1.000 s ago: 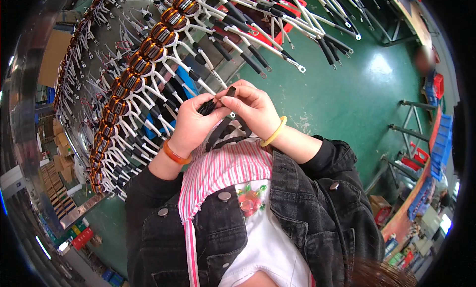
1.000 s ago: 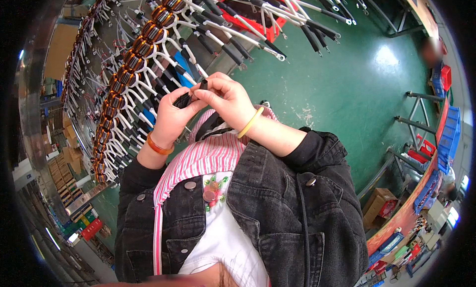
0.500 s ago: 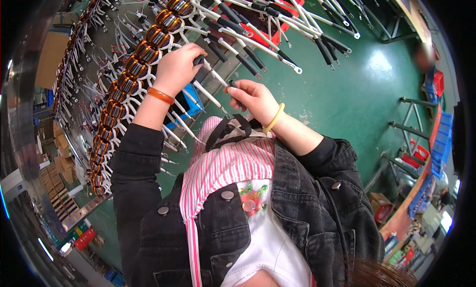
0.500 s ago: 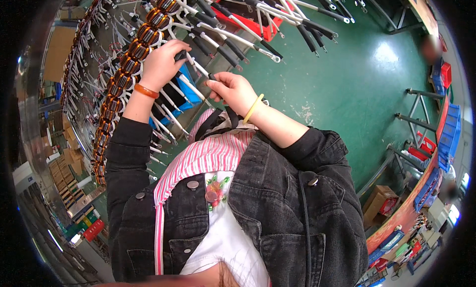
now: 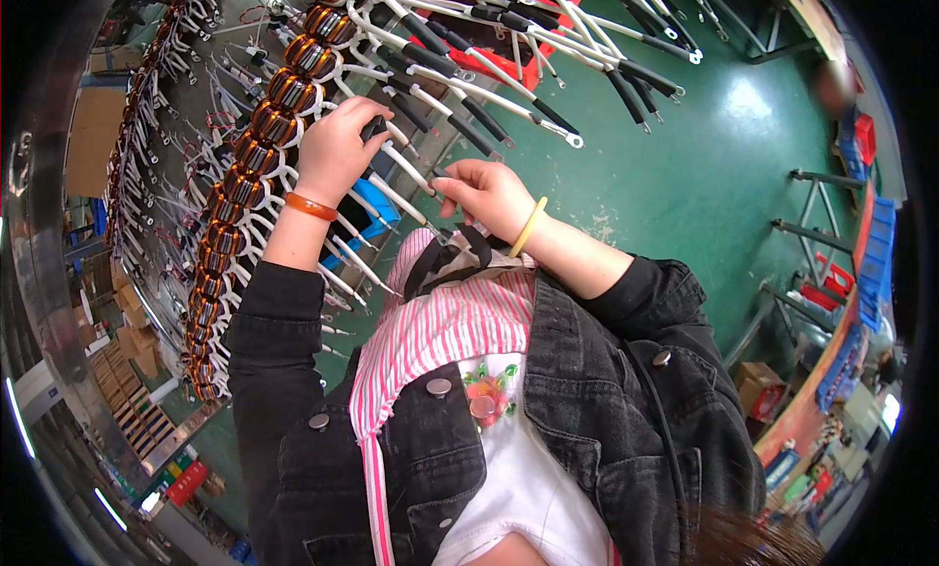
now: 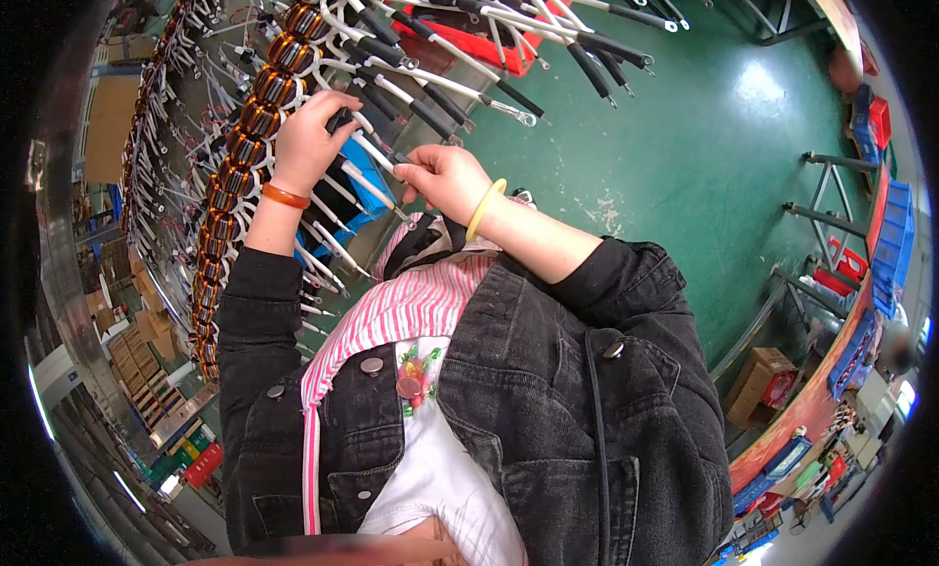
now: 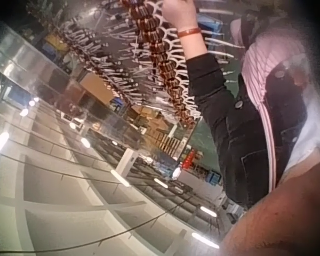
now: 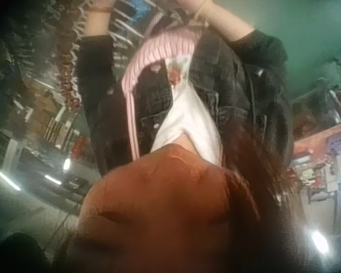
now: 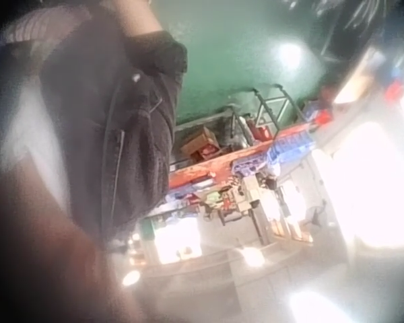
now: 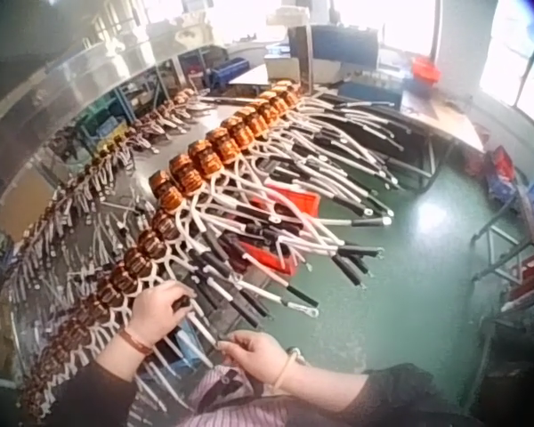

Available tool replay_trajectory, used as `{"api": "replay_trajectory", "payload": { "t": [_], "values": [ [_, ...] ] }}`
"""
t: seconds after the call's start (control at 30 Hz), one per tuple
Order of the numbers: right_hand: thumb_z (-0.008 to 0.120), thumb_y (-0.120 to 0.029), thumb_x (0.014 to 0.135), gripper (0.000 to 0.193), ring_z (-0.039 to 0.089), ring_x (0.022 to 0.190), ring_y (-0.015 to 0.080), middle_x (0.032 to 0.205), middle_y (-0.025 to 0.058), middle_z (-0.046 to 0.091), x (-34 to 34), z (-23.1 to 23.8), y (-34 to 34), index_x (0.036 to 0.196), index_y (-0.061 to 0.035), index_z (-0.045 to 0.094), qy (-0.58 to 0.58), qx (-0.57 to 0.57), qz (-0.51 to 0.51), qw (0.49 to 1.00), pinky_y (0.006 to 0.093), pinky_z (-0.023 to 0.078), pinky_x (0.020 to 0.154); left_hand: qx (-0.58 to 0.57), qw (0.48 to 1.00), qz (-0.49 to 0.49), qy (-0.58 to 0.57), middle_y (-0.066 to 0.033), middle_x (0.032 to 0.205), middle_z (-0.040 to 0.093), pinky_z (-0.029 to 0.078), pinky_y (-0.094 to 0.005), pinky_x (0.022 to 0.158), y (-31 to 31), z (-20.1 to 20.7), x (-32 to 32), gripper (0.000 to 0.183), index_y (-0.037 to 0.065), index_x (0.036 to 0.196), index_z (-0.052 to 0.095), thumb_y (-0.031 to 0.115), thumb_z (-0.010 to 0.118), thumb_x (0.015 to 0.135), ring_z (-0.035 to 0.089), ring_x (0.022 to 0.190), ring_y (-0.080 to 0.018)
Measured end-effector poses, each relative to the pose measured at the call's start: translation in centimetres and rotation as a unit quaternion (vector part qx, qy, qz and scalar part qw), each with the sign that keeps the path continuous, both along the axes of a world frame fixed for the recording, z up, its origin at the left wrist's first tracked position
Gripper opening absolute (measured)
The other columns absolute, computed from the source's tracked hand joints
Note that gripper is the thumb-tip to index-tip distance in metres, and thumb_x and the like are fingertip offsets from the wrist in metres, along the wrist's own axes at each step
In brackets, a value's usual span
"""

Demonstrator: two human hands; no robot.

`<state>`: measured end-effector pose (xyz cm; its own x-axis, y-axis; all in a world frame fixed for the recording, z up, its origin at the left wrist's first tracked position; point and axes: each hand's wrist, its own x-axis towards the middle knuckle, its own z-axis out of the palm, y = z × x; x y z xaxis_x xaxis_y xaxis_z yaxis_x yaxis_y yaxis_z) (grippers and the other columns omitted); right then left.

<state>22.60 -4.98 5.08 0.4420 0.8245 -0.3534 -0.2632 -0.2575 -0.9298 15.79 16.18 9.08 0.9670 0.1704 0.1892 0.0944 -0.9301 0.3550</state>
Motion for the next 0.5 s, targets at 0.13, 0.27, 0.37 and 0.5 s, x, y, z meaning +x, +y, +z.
{"api": "replay_trajectory", "payload": {
  "t": [0.13,0.27,0.37,0.5],
  "values": [
    [0.060,-0.024,0.088,0.023,0.053,0.050,0.0073,0.065,0.0033,0.065,0.1,0.7,0.3,0.088,-0.0015,0.063,-0.006,-0.015,-0.001,1.000,0.0241,0.044,0.048,-0.004,1.000,0.002,-0.002,-0.0015,0.094,0.063,0.051,-0.0336,0.065,0.0,-0.1,0.0,0.022,0.014,0.092,0.064,0.014,0.072,0.071,0.063,0.079,-0.0254],
    [0.060,-0.026,0.088,0.025,0.055,0.054,0.0067,0.067,0.0036,0.065,0.0,0.4,0.9,0.088,-0.0018,0.064,-0.069,-0.009,0.004,0.998,0.0237,0.043,0.048,-0.005,1.000,-0.002,-0.002,-0.0015,0.093,0.063,0.051,-0.0335,0.065,0.0,-0.1,-0.1,0.023,0.014,0.091,0.064,0.013,0.072,0.070,0.063,0.078,-0.0255],
    [0.057,-0.030,0.090,0.028,0.047,0.049,0.0067,0.060,0.0001,0.057,-0.5,-1.5,1.7,0.089,-0.0030,0.065,-0.078,0.057,-0.050,0.994,0.0247,0.037,0.044,-0.005,1.000,-0.015,-0.009,-0.0013,0.093,0.063,0.051,-0.0335,0.065,0.0,-0.2,0.1,0.023,0.013,0.091,0.064,0.012,0.073,0.069,0.063,0.078,-0.0256],
    [0.048,-0.028,0.096,0.029,0.028,0.045,0.0049,0.055,-0.0073,0.033,1.0,0.4,2.0,0.093,-0.0024,0.061,0.386,0.001,0.036,0.922,0.0223,0.023,0.041,-0.009,1.000,-0.026,-0.011,-0.0010,0.092,0.063,0.051,-0.0335,0.064,0.5,-0.5,-0.2,0.024,0.013,0.090,0.063,0.011,0.073,0.068,0.062,0.077,-0.0255]
  ]
}}
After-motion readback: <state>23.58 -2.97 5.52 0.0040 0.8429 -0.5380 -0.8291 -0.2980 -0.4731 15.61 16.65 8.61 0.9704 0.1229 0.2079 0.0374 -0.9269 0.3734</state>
